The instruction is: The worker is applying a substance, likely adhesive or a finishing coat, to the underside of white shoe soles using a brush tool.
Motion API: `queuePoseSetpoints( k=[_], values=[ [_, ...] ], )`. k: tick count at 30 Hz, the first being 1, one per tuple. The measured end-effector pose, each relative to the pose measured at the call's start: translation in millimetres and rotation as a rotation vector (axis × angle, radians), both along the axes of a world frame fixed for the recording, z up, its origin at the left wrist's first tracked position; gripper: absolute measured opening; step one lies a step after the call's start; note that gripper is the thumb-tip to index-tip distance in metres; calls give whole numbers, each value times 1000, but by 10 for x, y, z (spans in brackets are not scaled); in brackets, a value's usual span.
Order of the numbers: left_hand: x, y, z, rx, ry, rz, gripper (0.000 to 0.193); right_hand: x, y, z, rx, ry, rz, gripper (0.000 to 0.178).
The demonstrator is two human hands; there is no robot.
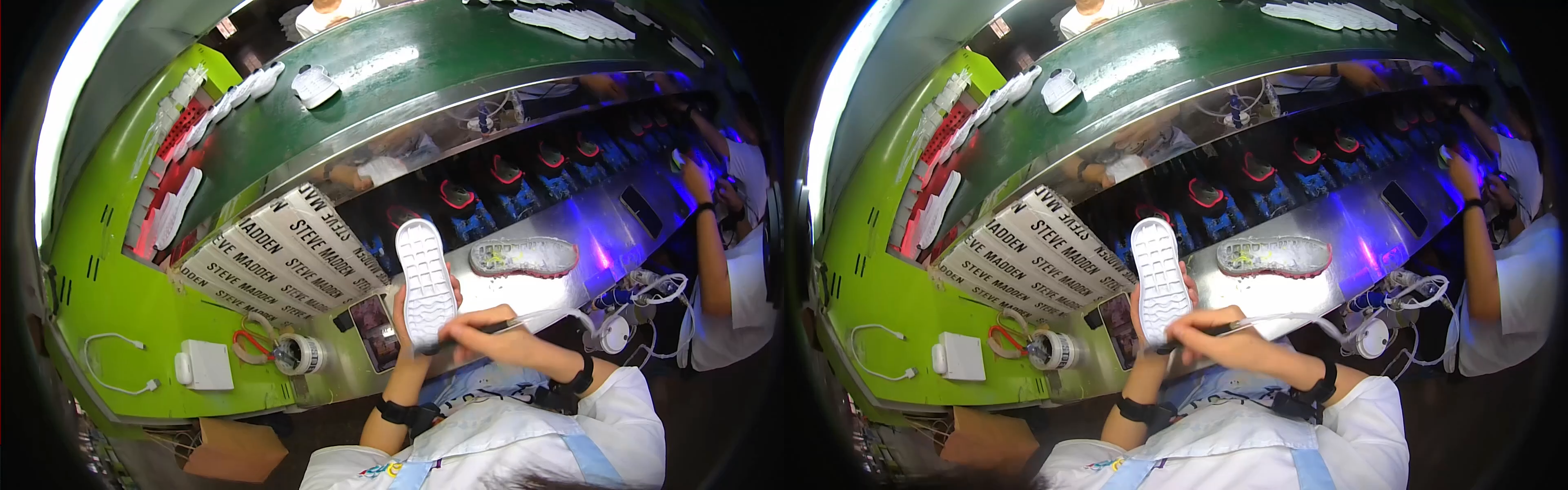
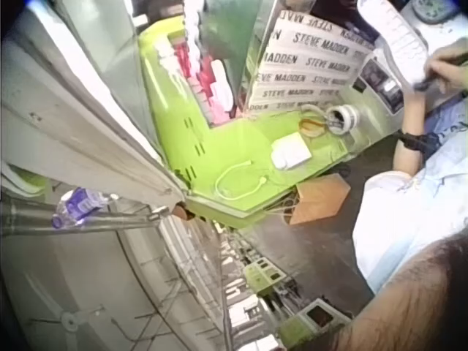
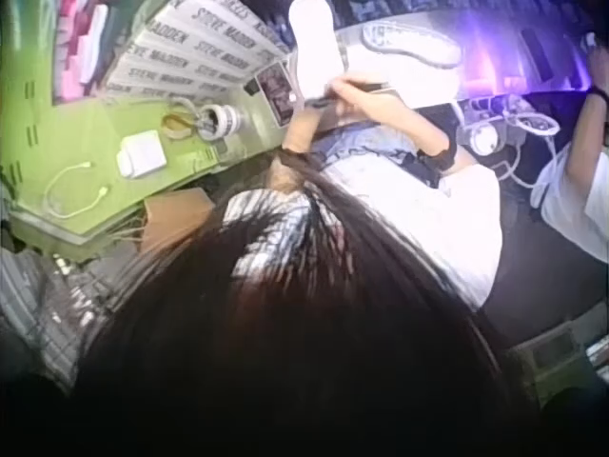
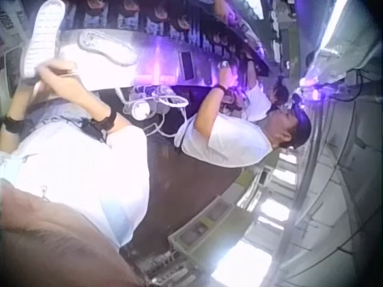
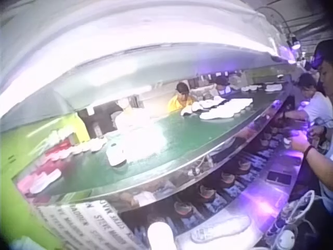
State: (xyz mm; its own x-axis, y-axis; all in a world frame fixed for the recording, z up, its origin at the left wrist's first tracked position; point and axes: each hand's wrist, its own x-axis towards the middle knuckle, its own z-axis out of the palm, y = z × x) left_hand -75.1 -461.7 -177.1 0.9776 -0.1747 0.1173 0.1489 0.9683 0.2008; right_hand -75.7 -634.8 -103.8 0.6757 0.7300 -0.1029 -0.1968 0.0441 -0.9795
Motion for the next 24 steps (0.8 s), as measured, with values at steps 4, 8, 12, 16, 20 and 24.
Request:
queuePoseSetpoints(
  k=[4,8,12,16,20,24],
  values=[
    [19,52,146,79,-11,-80,69,111,-104,38,-45,-357,232,15],
    [59,87,274,269,78,-192,68,190,-130,87,138,-699,131,12],
    [156,179,338,255,205,-401,47,234,-263,280,-58,-687,287,12],
    [272,81,617,494,254,-552,42,209,-260,224,69,-854,207,11],
    [293,73,676,687,415,-580,40,215,-334,267,-8,-840,247,11],
    [293,83,636,987,313,-523,36,371,-599,18,-51,-951,180,8]
  ],
)
